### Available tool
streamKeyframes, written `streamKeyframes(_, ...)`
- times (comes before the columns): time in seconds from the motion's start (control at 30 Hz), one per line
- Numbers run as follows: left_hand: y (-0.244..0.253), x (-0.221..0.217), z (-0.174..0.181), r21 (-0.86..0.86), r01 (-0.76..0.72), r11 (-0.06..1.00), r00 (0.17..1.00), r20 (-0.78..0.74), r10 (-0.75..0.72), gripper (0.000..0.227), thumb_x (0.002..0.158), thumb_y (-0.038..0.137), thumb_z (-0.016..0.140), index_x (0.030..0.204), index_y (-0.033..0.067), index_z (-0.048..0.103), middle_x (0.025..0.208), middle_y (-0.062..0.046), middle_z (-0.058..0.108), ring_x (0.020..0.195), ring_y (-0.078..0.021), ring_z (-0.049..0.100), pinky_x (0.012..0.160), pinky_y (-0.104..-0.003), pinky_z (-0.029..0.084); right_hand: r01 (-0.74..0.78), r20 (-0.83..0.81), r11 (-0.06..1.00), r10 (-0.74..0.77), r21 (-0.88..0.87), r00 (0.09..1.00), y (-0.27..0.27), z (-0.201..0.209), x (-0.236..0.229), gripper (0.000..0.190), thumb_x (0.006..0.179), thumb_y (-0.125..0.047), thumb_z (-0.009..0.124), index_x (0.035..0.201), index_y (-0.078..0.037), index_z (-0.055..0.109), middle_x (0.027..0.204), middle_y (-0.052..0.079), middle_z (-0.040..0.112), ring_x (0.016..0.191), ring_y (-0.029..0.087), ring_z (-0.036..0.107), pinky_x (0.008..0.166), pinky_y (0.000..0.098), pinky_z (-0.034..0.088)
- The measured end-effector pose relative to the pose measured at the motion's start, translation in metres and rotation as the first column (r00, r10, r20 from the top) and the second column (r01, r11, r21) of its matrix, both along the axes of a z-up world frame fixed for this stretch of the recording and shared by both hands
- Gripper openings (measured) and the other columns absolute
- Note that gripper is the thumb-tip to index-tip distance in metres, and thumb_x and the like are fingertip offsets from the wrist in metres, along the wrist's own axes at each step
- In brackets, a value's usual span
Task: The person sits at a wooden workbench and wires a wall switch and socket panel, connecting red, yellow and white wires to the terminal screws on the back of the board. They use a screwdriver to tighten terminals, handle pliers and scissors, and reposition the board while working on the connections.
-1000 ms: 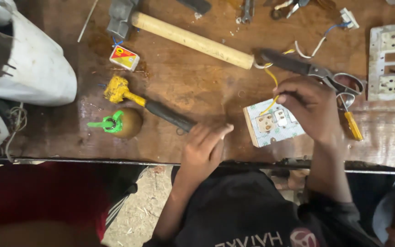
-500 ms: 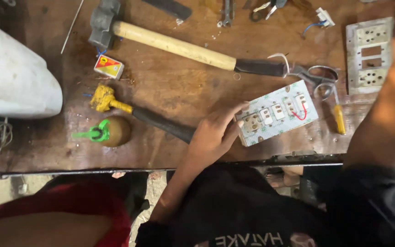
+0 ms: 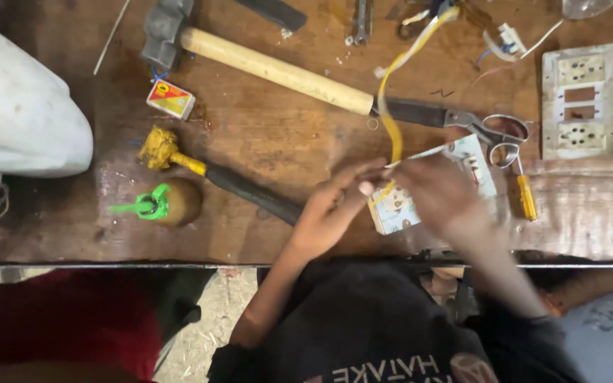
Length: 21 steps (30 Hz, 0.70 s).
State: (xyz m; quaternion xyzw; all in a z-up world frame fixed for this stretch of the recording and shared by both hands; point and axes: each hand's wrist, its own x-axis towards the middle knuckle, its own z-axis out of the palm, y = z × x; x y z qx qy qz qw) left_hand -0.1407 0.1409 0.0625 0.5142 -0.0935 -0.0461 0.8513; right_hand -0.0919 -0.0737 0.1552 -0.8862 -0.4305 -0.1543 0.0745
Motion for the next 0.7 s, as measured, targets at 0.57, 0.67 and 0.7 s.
streamKeyframes(0.57, 0.016, -0.025, -0.008, -0.362, -0.048, 0.931, 0.958, -0.281, -0.060, 0.053, 0.103, 0.006, 0.062, 0.153, -0.0025, 0.045, 0.114, -0.010, 0.068, 0.104, -0.0194, 0.070, 0.093, -0.035, 0.060, 0.196, -0.018, 0.903, -0.205, 0.382, 0.979, -0.003, 0.010, -0.011, 0.012, 0.106, 0.011, 0.050, 0.105, 0.001, 0.056, 0.119, 0.016, 0.071, 0.108, 0.035, 0.070, 0.086, 0.0432, 0.055)
streamKeyframes(0.67, 0.016, -0.024, -0.010, -0.391, -0.010, 0.920, 0.969, -0.232, -0.088, 0.051, 0.108, 0.009, 0.060, 0.156, -0.0032, 0.045, 0.113, -0.008, 0.064, 0.104, -0.0179, 0.068, 0.094, -0.034, 0.058, 0.319, -0.011, 0.908, -0.328, 0.272, 0.945, -0.020, 0.028, 0.028, 0.020, 0.106, 0.007, 0.055, 0.122, 0.002, 0.066, 0.121, 0.020, 0.068, 0.109, 0.039, 0.067, 0.091, 0.0489, 0.054)
streamKeyframes(0.7, 0.016, -0.024, -0.009, -0.374, 0.007, 0.927, 0.969, -0.225, -0.099, 0.053, 0.109, 0.010, 0.059, 0.158, -0.0021, 0.043, 0.113, -0.008, 0.063, 0.104, -0.0174, 0.067, 0.094, -0.032, 0.057, 0.362, -0.084, 0.914, -0.353, 0.181, 0.932, -0.031, 0.025, 0.041, 0.025, 0.101, 0.006, 0.057, 0.123, 0.003, 0.067, 0.120, 0.022, 0.068, 0.101, 0.038, 0.068, 0.086, 0.0478, 0.054)
